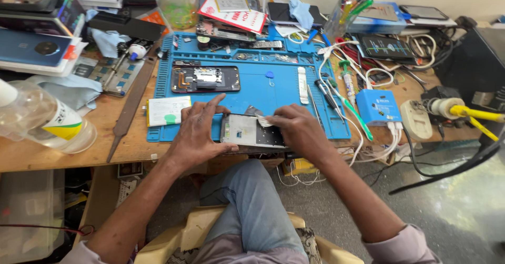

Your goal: The person uses a prying tool to separate the screen from the phone body, then wipes the screen with a cloth. The person then uses tweezers to remove small components from the screen assembly.

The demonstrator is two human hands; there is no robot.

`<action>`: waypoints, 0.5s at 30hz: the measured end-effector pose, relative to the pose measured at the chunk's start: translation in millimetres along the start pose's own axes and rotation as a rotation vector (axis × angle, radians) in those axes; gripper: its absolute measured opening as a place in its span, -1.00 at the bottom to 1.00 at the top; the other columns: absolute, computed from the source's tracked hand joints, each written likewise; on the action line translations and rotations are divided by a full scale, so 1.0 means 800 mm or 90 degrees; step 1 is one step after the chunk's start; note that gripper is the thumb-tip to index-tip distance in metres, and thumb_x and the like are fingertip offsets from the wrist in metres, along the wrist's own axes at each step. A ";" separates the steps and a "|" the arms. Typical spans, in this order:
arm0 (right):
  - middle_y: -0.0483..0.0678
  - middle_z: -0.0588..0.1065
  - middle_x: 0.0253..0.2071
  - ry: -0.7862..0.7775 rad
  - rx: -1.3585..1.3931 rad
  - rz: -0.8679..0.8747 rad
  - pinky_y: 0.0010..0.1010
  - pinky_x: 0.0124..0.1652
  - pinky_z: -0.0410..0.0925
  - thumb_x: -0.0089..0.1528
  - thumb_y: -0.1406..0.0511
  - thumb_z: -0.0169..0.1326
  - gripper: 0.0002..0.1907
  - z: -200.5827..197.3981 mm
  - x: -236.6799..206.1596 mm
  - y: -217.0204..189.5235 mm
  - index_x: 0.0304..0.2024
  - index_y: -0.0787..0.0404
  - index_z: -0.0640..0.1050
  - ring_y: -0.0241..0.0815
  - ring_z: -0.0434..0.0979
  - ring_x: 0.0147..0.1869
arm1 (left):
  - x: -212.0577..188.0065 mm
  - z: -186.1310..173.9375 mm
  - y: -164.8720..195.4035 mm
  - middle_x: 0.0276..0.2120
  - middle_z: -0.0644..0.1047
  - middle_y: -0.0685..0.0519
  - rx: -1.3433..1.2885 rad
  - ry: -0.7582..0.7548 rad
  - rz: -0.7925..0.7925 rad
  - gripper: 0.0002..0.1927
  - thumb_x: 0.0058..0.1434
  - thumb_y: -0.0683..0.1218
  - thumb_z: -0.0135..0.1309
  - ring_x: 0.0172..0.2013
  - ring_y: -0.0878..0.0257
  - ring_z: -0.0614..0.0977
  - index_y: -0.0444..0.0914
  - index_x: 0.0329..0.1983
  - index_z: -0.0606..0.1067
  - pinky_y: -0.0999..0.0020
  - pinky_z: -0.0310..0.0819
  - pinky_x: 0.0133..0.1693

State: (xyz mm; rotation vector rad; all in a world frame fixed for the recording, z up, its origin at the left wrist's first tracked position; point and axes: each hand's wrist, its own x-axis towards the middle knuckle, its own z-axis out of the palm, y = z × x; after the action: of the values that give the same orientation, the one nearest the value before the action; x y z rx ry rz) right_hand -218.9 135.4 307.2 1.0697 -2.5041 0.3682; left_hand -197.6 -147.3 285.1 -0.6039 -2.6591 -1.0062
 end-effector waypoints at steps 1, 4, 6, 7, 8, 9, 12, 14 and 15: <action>-0.01 0.61 -0.15 -0.018 -0.006 0.045 -0.21 -0.02 0.45 0.11 0.51 0.14 -0.69 -0.006 -0.008 0.004 -0.13 0.19 0.71 0.00 0.60 -0.06 | -0.001 0.000 -0.001 0.11 0.53 0.11 -0.004 -0.005 0.001 0.33 -0.36 0.20 0.55 0.10 0.10 0.41 -0.22 0.45 0.11 0.09 0.11 0.22; -0.02 0.62 -0.17 -0.066 0.016 0.182 -0.25 -0.03 0.46 0.10 0.49 0.15 -0.73 -0.040 -0.041 0.022 -0.17 0.19 0.71 -0.04 0.62 -0.06 | 0.001 0.001 -0.006 0.10 0.53 0.11 -0.009 0.009 0.013 0.31 -0.35 0.20 0.54 0.11 0.09 0.41 -0.23 0.45 0.13 0.08 0.12 0.21; -0.05 0.63 -0.13 -0.095 0.102 0.309 -0.35 -0.05 0.50 0.13 0.47 0.13 -0.75 -0.055 -0.055 0.029 -0.20 0.14 0.72 -0.13 0.65 -0.07 | -0.001 0.002 -0.007 0.10 0.53 0.08 -0.005 0.018 0.034 0.27 -0.31 0.18 0.53 0.12 0.08 0.41 -0.24 0.45 0.16 0.07 0.14 0.19; -0.04 0.63 -0.12 -0.053 0.093 0.329 -0.34 -0.05 0.49 0.16 0.47 0.11 -0.74 -0.057 -0.056 0.030 -0.17 0.14 0.71 -0.12 0.64 -0.06 | -0.001 0.003 -0.007 0.09 0.52 0.08 -0.005 0.014 0.037 0.27 -0.33 0.18 0.54 0.11 0.08 0.41 -0.25 0.44 0.17 0.07 0.13 0.18; -0.03 0.63 -0.11 -0.008 0.081 0.346 -0.33 -0.06 0.48 0.18 0.47 0.10 -0.73 -0.055 -0.053 0.029 -0.14 0.13 0.71 -0.12 0.63 -0.05 | -0.002 0.003 -0.006 0.09 0.52 0.08 -0.004 0.014 0.042 0.27 -0.35 0.18 0.54 0.10 0.08 0.42 -0.25 0.43 0.19 0.06 0.13 0.17; -0.03 0.63 -0.10 0.036 0.070 0.362 -0.32 -0.06 0.47 0.21 0.47 0.09 -0.72 -0.050 -0.049 0.027 -0.11 0.13 0.70 -0.11 0.62 -0.04 | -0.002 0.004 -0.005 0.08 0.52 0.07 -0.003 0.015 0.046 0.27 -0.37 0.18 0.55 0.09 0.08 0.42 -0.25 0.41 0.21 0.06 0.13 0.17; 0.11 0.58 -0.02 0.056 0.044 0.140 -0.26 0.07 0.43 0.18 0.51 0.08 -0.68 -0.023 -0.031 0.008 -0.04 0.24 0.67 0.05 0.57 0.07 | -0.003 0.002 -0.002 0.09 0.53 0.06 -0.004 0.033 0.064 0.21 -0.33 0.16 0.53 0.12 0.07 0.42 -0.26 0.41 0.25 0.06 0.16 0.16; 0.12 0.56 -0.06 0.013 -0.067 0.113 -0.22 0.04 0.43 0.17 0.53 0.09 -0.59 -0.012 -0.037 -0.012 0.07 0.31 0.64 0.05 0.56 0.02 | -0.003 0.000 -0.001 0.06 0.52 0.05 0.002 0.025 0.056 0.21 -0.34 0.19 0.54 0.09 0.05 0.42 -0.26 0.38 0.26 0.04 0.15 0.15; 0.13 0.55 -0.08 -0.012 -0.121 0.102 -0.20 0.03 0.43 0.16 0.54 0.10 -0.54 -0.010 -0.045 -0.023 0.13 0.34 0.63 0.05 0.56 -0.01 | -0.004 0.000 -0.001 0.05 0.52 0.04 0.003 0.018 0.049 0.20 -0.35 0.20 0.55 0.07 0.04 0.42 -0.26 0.37 0.26 0.03 0.15 0.15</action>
State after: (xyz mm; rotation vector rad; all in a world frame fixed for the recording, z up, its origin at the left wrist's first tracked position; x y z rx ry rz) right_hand -180.7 148.8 299.4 0.8065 -2.5873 0.1603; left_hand -195.3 -148.6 283.5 -0.6802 -2.5918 -0.9794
